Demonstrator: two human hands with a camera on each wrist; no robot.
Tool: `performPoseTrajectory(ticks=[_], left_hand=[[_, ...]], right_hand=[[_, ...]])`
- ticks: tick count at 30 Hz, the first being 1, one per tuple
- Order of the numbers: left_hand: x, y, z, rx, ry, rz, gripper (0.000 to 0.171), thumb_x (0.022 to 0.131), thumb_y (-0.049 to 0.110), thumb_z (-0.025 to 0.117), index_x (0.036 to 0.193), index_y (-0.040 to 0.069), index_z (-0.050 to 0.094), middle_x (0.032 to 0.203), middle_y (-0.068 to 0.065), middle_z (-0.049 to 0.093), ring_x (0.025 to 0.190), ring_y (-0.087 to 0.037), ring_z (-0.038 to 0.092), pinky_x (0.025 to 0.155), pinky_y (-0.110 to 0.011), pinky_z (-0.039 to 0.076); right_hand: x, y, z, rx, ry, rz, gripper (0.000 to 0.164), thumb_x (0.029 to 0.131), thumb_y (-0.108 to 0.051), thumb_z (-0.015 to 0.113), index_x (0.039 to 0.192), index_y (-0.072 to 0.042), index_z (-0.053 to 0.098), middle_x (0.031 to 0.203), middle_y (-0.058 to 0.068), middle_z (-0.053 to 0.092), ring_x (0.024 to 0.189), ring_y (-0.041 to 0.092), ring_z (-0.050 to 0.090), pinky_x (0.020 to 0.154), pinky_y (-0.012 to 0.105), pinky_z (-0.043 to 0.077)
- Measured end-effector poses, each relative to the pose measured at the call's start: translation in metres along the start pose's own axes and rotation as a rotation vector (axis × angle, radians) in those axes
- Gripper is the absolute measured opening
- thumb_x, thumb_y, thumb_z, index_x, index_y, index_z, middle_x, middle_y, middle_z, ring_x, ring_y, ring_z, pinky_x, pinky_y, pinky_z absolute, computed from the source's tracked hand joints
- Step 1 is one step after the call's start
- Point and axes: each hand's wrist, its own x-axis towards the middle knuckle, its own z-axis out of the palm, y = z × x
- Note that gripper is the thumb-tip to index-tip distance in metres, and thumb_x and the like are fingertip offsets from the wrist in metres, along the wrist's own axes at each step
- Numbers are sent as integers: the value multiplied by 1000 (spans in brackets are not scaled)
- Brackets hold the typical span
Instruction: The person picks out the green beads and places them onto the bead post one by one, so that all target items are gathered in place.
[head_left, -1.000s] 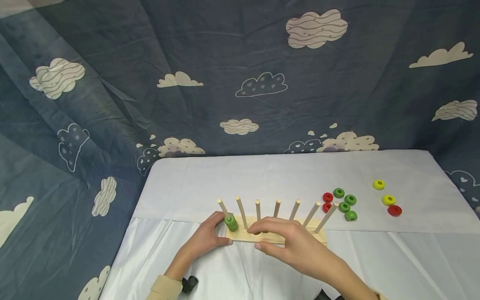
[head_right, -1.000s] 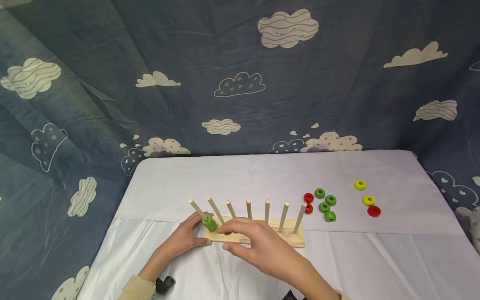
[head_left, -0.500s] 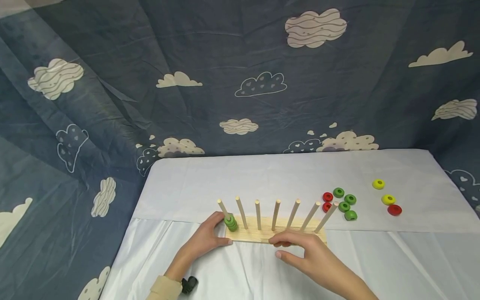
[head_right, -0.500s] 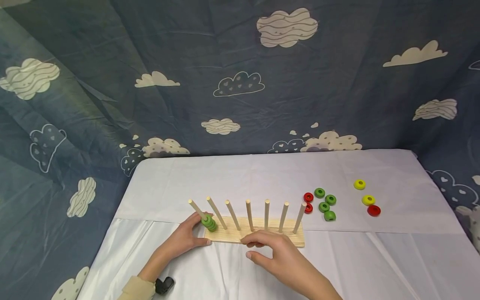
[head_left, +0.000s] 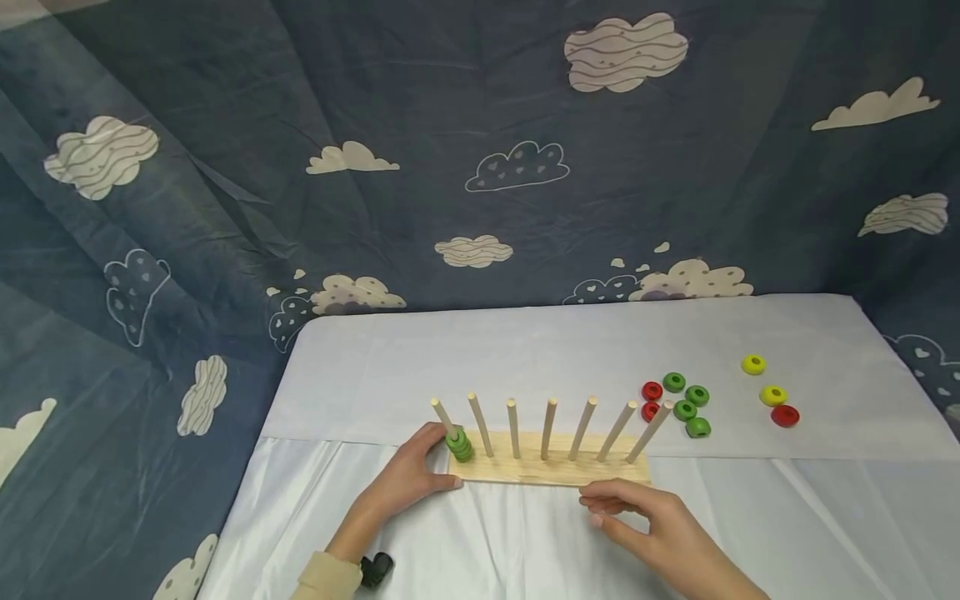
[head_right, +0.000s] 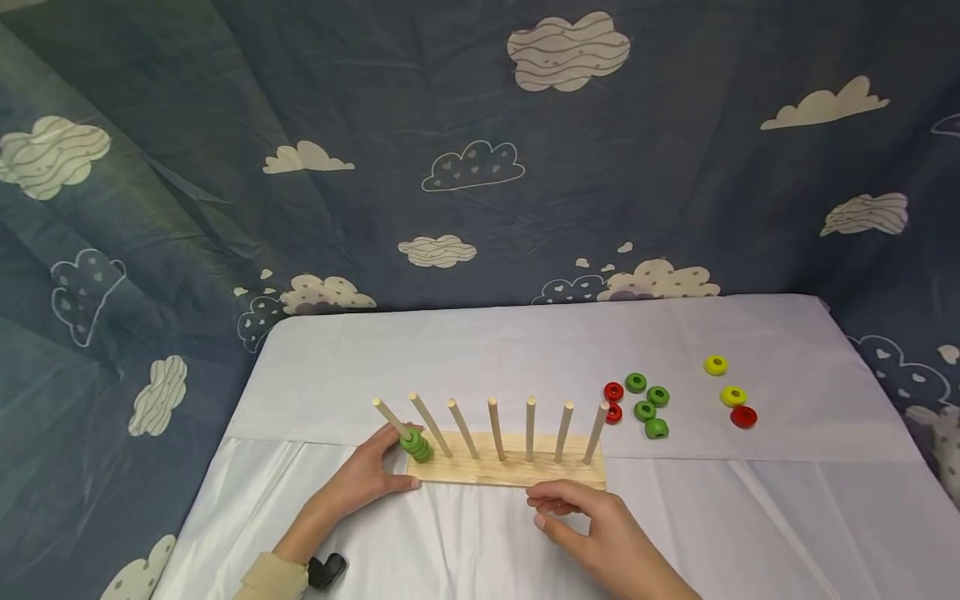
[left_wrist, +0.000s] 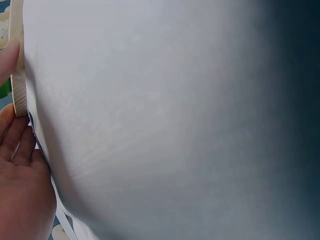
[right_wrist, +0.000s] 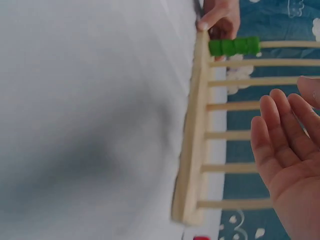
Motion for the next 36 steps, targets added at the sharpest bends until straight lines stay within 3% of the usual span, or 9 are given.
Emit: performPoseTrajectory(ticks=[6, 15, 20, 25, 30, 33, 36], left_hand=[[0, 0, 0, -3, 2, -9, 74, 76, 29, 86, 140, 20, 51, 138, 5, 50, 137, -23, 39, 114, -47, 30], [0, 2, 1, -13, 4, -20, 73, 76, 30, 85, 140, 19, 52, 139, 4, 51, 138, -25, 38, 114, -49, 28], [-1, 2, 0, -9, 6, -21, 74, 76, 30, 85, 141, 19, 52, 139, 5, 50, 139, -24, 38, 115, -48, 28], [-1, 3, 0, -12, 3, -16, 74, 76, 31, 85, 141, 18, 51, 139, 5, 50, 139, -24, 37, 115, -48, 27], [-2, 4, 0, -14, 4, -20, 74, 76, 31, 85, 141, 19, 51, 139, 5, 50, 139, -24, 36, 115, -49, 27], [-2, 3, 0, -18, 5, -18, 74, 76, 31, 85, 141, 20, 51, 139, 5, 50, 139, -23, 36, 115, -49, 26], [-1, 3, 0, -14, 4, -14, 74, 76, 30, 85, 141, 20, 51, 139, 6, 50, 139, -23, 37, 115, -48, 27]], right_hand=[[-8, 14, -9, -59, 58, 85, 22, 91, -19, 72, 113, -17, 70, 105, -6, 70, 89, 6, 64, 81, 32, 56], [-15, 29, -24, -152, 161, 283, 26, 88, -22, 75, 113, -16, 70, 103, -10, 71, 88, 4, 64, 84, 33, 56], [-18, 40, -31, -171, 207, 315, 28, 90, -21, 73, 117, -11, 69, 104, -6, 71, 88, 6, 64, 81, 28, 56], [-20, 49, -40, -207, 198, 396, 34, 92, -24, 72, 121, -9, 67, 108, 1, 70, 90, 8, 63, 83, 37, 57], [-23, 58, -53, -241, 195, 418, 35, 93, -25, 70, 124, -9, 66, 113, 4, 69, 92, 8, 62, 82, 37, 57], [-23, 64, -59, -272, 219, 430, 35, 93, -23, 70, 124, -8, 65, 113, 6, 69, 91, 10, 62, 82, 40, 57], [-23, 69, -64, -298, 265, 445, 36, 93, -20, 69, 126, -5, 63, 111, 10, 68, 95, 19, 62, 84, 49, 55]])
